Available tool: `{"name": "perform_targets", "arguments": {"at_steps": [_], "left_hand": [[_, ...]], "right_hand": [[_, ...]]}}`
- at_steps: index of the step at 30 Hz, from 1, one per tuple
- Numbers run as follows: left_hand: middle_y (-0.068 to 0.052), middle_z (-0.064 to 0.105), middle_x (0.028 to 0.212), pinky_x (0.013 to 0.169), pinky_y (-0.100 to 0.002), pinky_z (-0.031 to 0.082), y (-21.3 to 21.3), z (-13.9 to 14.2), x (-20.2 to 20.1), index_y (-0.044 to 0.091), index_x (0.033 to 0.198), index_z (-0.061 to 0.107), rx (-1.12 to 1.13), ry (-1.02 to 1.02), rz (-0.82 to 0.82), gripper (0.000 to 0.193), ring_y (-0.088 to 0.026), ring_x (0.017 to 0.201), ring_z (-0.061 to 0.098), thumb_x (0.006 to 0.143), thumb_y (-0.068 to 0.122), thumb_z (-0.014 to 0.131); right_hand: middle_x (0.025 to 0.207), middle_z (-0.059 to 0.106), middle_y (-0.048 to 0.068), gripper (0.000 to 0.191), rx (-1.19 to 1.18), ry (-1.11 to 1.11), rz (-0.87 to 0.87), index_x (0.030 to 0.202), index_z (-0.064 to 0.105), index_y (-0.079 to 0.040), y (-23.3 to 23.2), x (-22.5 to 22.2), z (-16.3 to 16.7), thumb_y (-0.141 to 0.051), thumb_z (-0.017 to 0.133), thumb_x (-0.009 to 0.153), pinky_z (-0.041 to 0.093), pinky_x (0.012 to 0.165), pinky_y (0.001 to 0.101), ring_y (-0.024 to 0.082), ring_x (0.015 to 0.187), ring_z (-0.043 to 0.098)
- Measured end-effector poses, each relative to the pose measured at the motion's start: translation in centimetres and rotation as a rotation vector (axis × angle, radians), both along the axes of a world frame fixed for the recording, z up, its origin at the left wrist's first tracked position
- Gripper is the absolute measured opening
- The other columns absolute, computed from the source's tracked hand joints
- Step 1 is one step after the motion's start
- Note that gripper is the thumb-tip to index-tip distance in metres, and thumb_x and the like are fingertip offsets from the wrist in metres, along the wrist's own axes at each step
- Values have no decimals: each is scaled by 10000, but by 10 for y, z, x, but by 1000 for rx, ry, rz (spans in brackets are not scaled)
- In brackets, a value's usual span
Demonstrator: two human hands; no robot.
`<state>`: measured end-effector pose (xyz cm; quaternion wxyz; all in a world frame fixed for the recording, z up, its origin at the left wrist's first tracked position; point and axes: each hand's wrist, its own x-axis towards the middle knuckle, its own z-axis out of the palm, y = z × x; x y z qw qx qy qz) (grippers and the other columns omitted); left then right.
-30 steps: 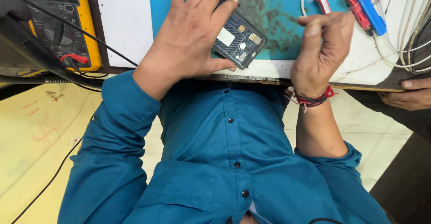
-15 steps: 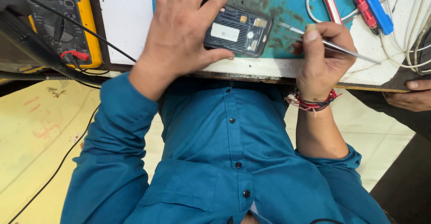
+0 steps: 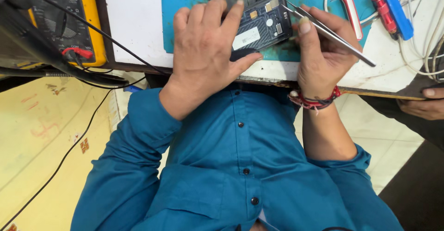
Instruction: The person repairs a disassembled smartphone at a workbench. They unscrew components with a screwdriver, pry the screen assembly with a blue pry tool, heat the phone with a heat gun, and use tweezers to work on the internal board and reattach the back cover.
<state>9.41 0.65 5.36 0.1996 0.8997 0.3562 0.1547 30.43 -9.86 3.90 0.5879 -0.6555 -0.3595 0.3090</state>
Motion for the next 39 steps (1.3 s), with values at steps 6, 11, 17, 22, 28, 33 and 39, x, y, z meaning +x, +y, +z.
{"name": "perform_targets", "arguments": {"at_steps": [6,11,17,22,28,33,39], "left_hand": [[-120,494,1334,1051,-470,342,3,-6,16,26,1473,536,7,-109,-86,796,-306,1210,476,900,487,840],[-113,485,1350,1062,-471,350,6,-15,21,46,1454,542,31,-120,-55,769,-305,1232,453,904,496,835],[-100,481,1344,1043,-462,358,8,-22,20,46,1455,557,12,-135,-59,771,-298,1245,441,914,523,829],[-93,481,1342,1035,-457,362,10,-23,20,52,1451,566,20,-131,-54,765,-295,1244,442,913,530,825],[-92,481,1335,1028,-456,365,12,-24,20,50,1449,571,26,-123,-52,761,-294,1238,442,916,530,825],[-80,487,1305,1010,-453,366,13,-23,21,48,1443,581,20,-122,-54,761,-286,1213,446,910,532,828],[-71,490,1248,1011,-449,366,13,-23,21,55,1441,585,43,-110,-55,744,-282,1206,448,920,526,830]], "right_hand": [[1135,754,163,141,70,-232,45,1235,678,83,19,-2,-6,77,725,1101,592,873,237,142,960,728],[1063,757,138,130,57,-334,78,1196,741,68,26,-1,-6,98,759,1070,542,747,206,110,853,701],[1136,769,168,151,85,-443,156,1227,736,49,32,0,-2,102,753,1087,581,810,238,163,917,741],[1106,762,183,138,84,-453,131,1202,731,56,36,-2,-2,102,742,1072,585,815,249,183,928,746],[1130,769,194,135,94,-483,163,1211,733,54,35,-1,-3,102,746,1086,580,809,245,189,913,747],[1125,767,191,134,102,-511,154,1210,728,54,36,0,-4,108,742,1088,581,806,252,195,912,752],[1095,752,192,139,81,-624,104,1185,714,63,33,-3,0,120,720,1058,589,819,267,228,919,759]]}}
